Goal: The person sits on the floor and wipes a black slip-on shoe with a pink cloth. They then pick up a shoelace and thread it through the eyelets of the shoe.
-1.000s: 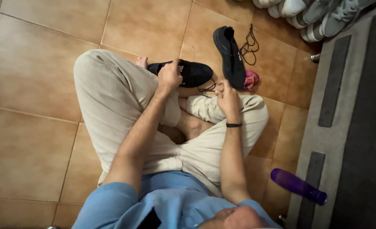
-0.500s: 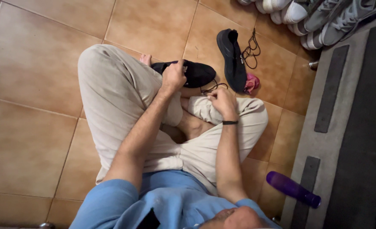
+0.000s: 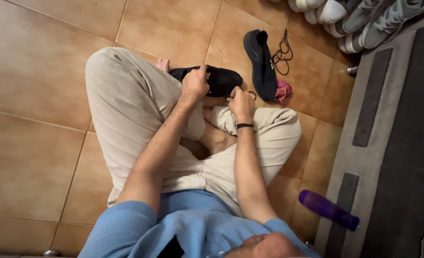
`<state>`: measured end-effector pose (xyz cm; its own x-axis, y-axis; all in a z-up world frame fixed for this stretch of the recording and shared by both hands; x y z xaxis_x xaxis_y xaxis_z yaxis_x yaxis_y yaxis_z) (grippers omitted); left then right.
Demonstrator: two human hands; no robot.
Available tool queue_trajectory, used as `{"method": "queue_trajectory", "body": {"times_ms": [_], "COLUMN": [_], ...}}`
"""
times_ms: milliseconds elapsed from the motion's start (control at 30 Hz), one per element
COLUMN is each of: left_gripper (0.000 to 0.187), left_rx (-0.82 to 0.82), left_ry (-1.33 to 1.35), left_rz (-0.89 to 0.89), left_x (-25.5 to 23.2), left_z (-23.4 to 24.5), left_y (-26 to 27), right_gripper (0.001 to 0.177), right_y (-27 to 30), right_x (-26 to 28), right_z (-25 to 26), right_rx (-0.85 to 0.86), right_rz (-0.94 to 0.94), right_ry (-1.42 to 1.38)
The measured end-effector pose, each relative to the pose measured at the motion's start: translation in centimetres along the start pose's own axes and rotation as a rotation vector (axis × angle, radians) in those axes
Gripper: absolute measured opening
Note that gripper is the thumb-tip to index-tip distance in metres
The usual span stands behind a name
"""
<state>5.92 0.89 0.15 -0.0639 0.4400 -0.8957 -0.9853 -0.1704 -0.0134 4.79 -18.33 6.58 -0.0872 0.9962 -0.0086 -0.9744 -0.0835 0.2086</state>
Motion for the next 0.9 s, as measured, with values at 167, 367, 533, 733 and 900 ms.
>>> {"method": "queue_trajectory", "body": {"times_ms": [167, 367, 533, 733, 900], "left_gripper": [0.041, 0.035, 0.037, 0.032, 0.034], "left_rx": [0.019, 0.020, 0.016, -0.002, 0.004], "left_ry": [0.009, -0.007, 0.004, 0.045, 0.050], "left_rz": [0.035, 0.020, 0.020, 0.031, 0.045], "left_x": [0.2, 0.3, 0.2, 0.0, 0.1], "left_z": [-0.2, -0.3, -0.1, 0.1, 0.3], "left_y": [-0.1, -0.1, 0.0, 0.1, 0.1], "right_gripper": [0.010, 0.013, 0.014, 0.014, 0.008], "right_y": [-0.4, -0.3, -0.9, -0.5, 2.6], "right_x": [-0.2, 0.2, -0.1, -0.3, -0.2], "right_z": [-1.9, -1.8, -2.9, -2.0, 4.7], "right_rx": [0.021, 0.158, 0.056, 0.067, -0.286], "right_rz": [0.065, 0.061, 0.094, 0.044, 0.104], "right_ry": [0.063, 0.027, 0.031, 0.044, -0.236]}}
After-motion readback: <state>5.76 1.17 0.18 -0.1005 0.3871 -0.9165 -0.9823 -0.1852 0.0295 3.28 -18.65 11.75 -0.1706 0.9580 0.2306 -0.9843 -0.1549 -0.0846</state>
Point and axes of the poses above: each hand's wrist, its own y-axis away from the middle knuckle, its own z-axis out of the back of the hand, x = y × z, the point moved 6 cm from there along -y, towards the middle knuckle, and after that the axes turned 15 degrees about y, right-handed, at the moved point
